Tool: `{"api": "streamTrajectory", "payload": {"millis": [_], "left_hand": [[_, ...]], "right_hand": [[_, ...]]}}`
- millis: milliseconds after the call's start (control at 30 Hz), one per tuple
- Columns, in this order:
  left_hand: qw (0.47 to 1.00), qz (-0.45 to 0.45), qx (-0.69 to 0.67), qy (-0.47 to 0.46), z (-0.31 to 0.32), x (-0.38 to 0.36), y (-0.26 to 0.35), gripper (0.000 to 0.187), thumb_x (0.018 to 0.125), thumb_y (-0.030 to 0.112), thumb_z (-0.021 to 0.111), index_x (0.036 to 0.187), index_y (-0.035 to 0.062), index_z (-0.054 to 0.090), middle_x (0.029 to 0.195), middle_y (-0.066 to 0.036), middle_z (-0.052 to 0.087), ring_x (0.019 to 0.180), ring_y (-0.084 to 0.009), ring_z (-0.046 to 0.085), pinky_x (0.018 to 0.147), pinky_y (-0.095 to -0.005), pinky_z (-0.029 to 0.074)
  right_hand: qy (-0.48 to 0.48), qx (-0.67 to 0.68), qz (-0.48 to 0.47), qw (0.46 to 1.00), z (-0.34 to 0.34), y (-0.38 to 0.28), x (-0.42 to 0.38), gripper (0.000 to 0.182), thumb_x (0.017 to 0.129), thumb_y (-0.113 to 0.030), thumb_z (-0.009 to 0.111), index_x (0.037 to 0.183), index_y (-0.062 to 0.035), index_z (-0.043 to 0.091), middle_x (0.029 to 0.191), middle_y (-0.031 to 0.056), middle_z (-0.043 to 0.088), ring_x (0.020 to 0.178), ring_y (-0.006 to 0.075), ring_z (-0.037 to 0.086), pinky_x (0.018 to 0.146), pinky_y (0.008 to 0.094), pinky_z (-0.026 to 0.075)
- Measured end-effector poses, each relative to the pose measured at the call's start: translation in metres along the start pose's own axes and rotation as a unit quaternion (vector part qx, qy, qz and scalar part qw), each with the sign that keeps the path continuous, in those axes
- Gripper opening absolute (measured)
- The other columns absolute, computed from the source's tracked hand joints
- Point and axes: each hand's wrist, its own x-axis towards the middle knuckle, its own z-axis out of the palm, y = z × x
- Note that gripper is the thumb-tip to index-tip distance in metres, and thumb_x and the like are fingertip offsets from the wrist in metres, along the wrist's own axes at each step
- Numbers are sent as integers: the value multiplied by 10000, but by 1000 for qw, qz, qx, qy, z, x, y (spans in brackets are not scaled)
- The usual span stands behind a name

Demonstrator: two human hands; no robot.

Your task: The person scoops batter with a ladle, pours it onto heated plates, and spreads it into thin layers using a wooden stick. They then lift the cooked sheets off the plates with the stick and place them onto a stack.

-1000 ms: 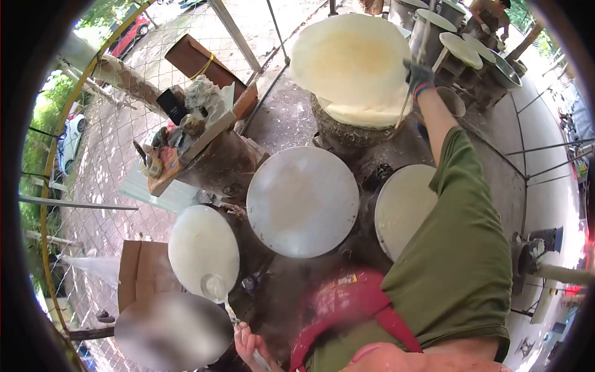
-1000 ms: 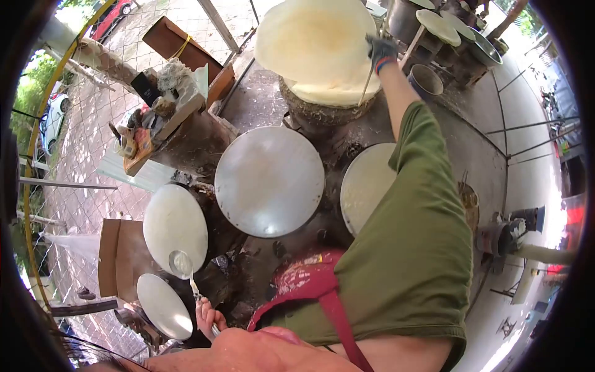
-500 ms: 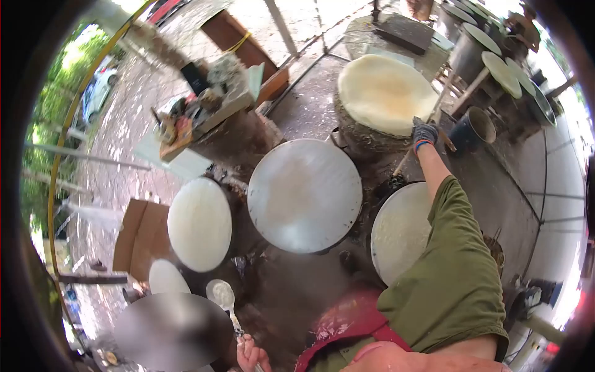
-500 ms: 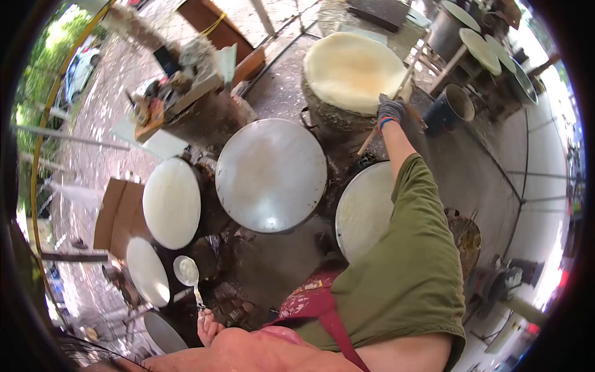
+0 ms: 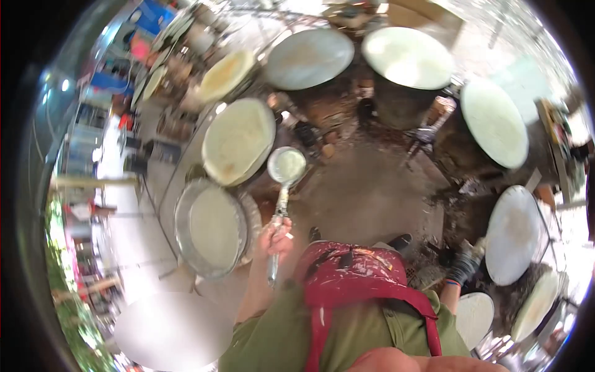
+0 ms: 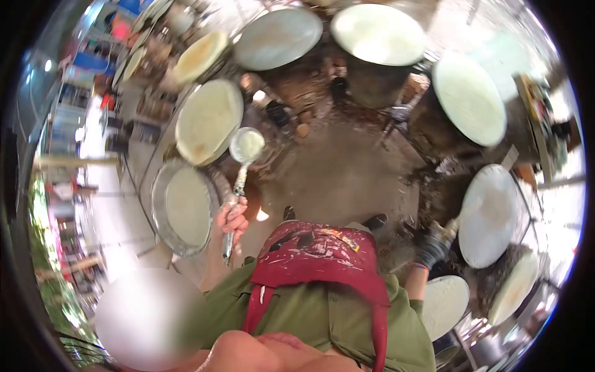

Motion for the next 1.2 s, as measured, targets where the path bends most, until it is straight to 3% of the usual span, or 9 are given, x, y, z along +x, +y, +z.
{"api": "streamTrajectory", "payload": {"millis": [33, 300, 400, 500, 633, 833, 967, 1133, 1200], "left_hand": [[998, 39, -26, 29, -27, -22, 30, 309, 965, 257, 400, 1041, -27, 496, 601, 19, 394, 345, -47, 306, 323, -209, 267], [828, 162, 294, 450, -277, -112, 181, 257, 943, 223, 417, 876, -2, 522, 589, -86, 501, 440, -203, 485, 425, -332, 400], [443, 196, 760, 433, -407, -124, 175, 287, 936, 243, 430, 898, -21, 533, 748, -220, 606, 663, -362, 605, 598, -442, 478], [501, -95, 770, 383, -412, -112, 197, 328, 934, 281, 429, 911, -25, 546, 901, -270, 605, 866, -425, 583, 723, -509, 457], [500, -17, 774, 388, -477, -66, 235, 394, 941, 329, 401, 862, -21, 562, 856, -242, 618, 820, -406, 597, 698, -493, 472], [584, -38, 768, 261, -545, -78, 203, 393, 948, 339, 399, 843, -9, 550, 653, -165, 585, 608, -329, 589, 549, -439, 457], [914, -129, 262, 283, -466, -140, 158, 376, 946, 378, 405, 821, 42, 517, 533, -3, 388, 437, -135, 383, 440, -294, 349], [952, 96, -127, 263, -372, -159, 68, 327, 953, 347, 415, 934, 28, 489, 555, 46, 346, 397, -61, 281, 420, -229, 284], [922, 175, -285, 197, -342, -155, 44, 314, 958, 313, 414, 952, 7, 483, 555, 52, 354, 383, -49, 289, 413, -221, 273]], "right_hand": [[-72, -233, -105, 964, 77, -27, -51, 424, 807, -146, 636, 1192, -40, 494, 985, 76, 568, 837, 140, 536, 731, 287, 467], [-381, -446, -292, 755, 285, -6, -297, 264, 834, -165, 643, 1025, 11, 591, 837, 134, 607, 742, 176, 550, 709, 310, 464], [-476, -420, -167, 754, 305, -13, -357, 259, 835, -177, 642, 1011, 9, 595, 807, 134, 605, 710, 174, 547, 678, 318, 463], [-514, -451, -213, 697, 295, 15, -360, 252, 826, -158, 648, 1011, 6, 597, 784, 116, 609, 689, 160, 542, 639, 320, 458], [-532, -490, -259, 640, 303, 28, -374, 250, 812, -144, 661, 1000, 9, 601, 789, 99, 616, 706, 138, 545, 645, 305, 464], [-569, -511, -188, 616, 321, 23, -391, 344, 806, -255, 638, 1053, -19, 608, 932, 230, 618, 879, 367, 596, 751, 407, 470], [-679, -413, -331, 509, 328, 34, -410, 342, 812, -218, 640, 1078, -12, 585, 938, 171, 650, 837, 303, 630, 710, 385, 479], [-731, -492, -198, 429, 294, 73, -420, 332, 833, -253, 596, 1089, -42, 586, 1021, 228, 607, 903, 383, 592, 715, 424, 480], [-790, -462, -281, 287, 282, 68, -418, 348, 864, -304, 539, 1089, -44, 584, 991, 253, 596, 878, 406, 580, 724, 432, 481]]}}
